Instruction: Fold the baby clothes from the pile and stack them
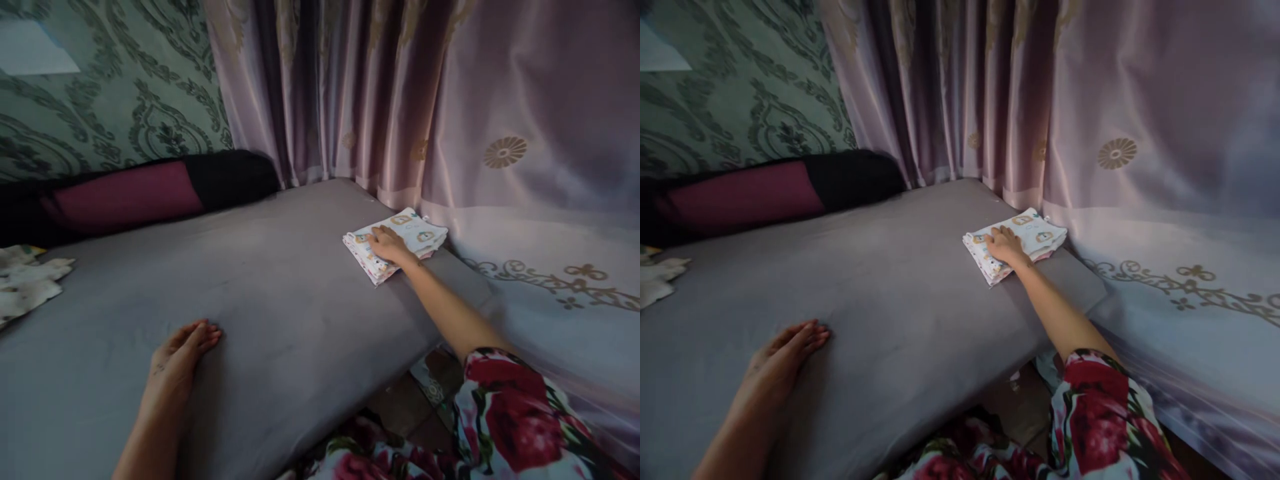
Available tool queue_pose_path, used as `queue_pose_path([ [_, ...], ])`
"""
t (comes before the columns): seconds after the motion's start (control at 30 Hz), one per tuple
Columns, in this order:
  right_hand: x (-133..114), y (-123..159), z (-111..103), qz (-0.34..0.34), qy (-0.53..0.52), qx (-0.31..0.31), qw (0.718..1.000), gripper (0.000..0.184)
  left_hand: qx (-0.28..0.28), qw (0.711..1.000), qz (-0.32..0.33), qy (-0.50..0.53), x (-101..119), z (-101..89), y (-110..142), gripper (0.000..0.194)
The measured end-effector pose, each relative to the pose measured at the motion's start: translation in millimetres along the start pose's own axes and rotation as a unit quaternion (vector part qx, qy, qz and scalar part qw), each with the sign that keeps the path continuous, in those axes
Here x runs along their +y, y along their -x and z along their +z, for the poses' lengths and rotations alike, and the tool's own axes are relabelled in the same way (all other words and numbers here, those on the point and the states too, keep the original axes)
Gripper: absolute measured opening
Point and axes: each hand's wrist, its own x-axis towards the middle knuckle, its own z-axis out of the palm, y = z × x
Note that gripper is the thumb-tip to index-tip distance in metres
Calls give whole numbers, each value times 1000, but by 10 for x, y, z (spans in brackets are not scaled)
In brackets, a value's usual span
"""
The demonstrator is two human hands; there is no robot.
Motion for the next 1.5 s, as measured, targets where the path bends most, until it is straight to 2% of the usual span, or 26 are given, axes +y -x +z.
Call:
queue_pose_path([
  [0.1,-136,110,103,-4,15,8,1000,53,-15,1000,22,9,-88,-62,-60,14],
  [0.23,-192,169,200,2,53,56,997,54,-29,999,27,19,-140,-121,-94,14],
  [0.43,-243,212,150,-1,57,47,997,51,-23,999,19,20,-103,-101,-56,13],
  [0.57,-401,303,141,-49,31,52,997,52,-19,999,7,28,-63,-78,-25,11],
  [0.7,-579,416,261,-93,47,78,992,54,-14,1000,3,27,-33,-65,4,8],
  [0.8,-635,486,353,-128,73,110,983,53,-5,999,-5,31,-15,-55,24,5],
  [0.9,-637,521,388,-132,93,130,978,52,-4,1000,-4,31,-11,-49,31,8],
  [1.13,-631,502,387,-121,114,123,978,52,-23,999,9,38,-66,-72,-15,18],
  [1.33,-647,400,295,-97,108,64,987,52,-45,997,32,50,-110,-59,-22,36],
  [1.43,-729,350,267,-93,89,86,988,51,-49,996,43,58,-105,-14,-15,42],
  [1.5,-830,329,300,-123,76,117,983,52,-43,996,46,66,-98,22,-14,40],
])
